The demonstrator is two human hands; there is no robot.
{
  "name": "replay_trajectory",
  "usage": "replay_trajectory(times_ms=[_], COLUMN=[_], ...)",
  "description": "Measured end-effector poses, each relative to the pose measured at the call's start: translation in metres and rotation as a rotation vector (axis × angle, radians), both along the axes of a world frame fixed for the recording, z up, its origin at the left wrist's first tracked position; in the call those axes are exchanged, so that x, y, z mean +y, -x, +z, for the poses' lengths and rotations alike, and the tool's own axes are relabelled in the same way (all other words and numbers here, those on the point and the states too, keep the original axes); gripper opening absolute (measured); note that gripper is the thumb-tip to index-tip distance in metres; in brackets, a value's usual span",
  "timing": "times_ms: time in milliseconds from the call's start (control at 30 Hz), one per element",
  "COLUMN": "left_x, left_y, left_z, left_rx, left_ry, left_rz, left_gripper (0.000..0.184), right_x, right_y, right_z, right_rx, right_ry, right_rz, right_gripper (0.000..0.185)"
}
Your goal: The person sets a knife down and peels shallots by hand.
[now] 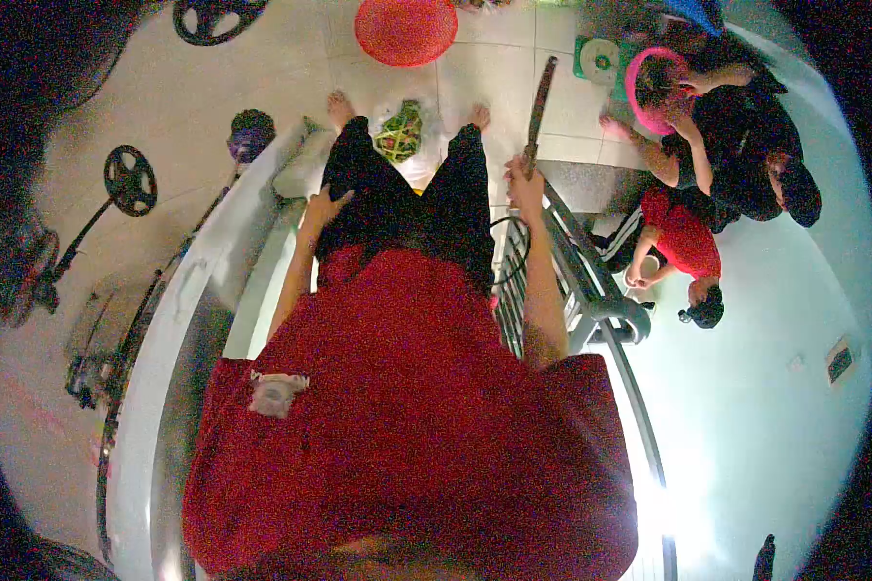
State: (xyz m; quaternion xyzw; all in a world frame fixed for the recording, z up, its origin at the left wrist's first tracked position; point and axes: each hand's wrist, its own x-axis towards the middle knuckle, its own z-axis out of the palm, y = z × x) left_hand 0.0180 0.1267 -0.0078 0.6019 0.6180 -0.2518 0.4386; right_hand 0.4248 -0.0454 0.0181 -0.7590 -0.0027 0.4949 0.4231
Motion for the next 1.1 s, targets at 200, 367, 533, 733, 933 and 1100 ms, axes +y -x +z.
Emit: replay_trajectory(times_ms=[200, 367, 533, 733, 933, 1100], left_x=[-0.098, -0.067, -0.029, 0.023, 0.002, -0.024], left_y=[-0.063, -0.030, -0.047, -0.128, -0.147, -0.150], left_z=[-0.098, -0.190, -0.201, -0.273, -0.278, -0.256], left_rx=[0.323, 0.449, 0.510, -0.113, -0.126, -0.137], left_ry=[-0.218, -0.361, -0.251, -0.631, -0.467, -0.653], left_rz=[-0.276, -0.459, -0.687, -0.784, -0.716, -0.721], left_gripper=[0.115, 0.066, 0.055, 0.034, 0.029, 0.028], right_x=[-0.024, 0.010, 0.017, 0.041, 0.034, -0.006], right_y=[0.006, 0.036, 0.073, 0.066, 0.066, 0.080], right_z=[-0.098, -0.245, -0.329, -0.324, -0.291, -0.272], right_rx=[0.034, 0.143, 0.330, 1.352, 1.462, 1.373], right_ry=[0.262, 0.188, -0.118, -0.437, -0.474, -0.730], right_rz=[0.104, -0.094, -0.497, -1.055, -0.995, -0.816], right_gripper=[0.036, 0.028, 0.024, 0.021, 0.026, 0.033])
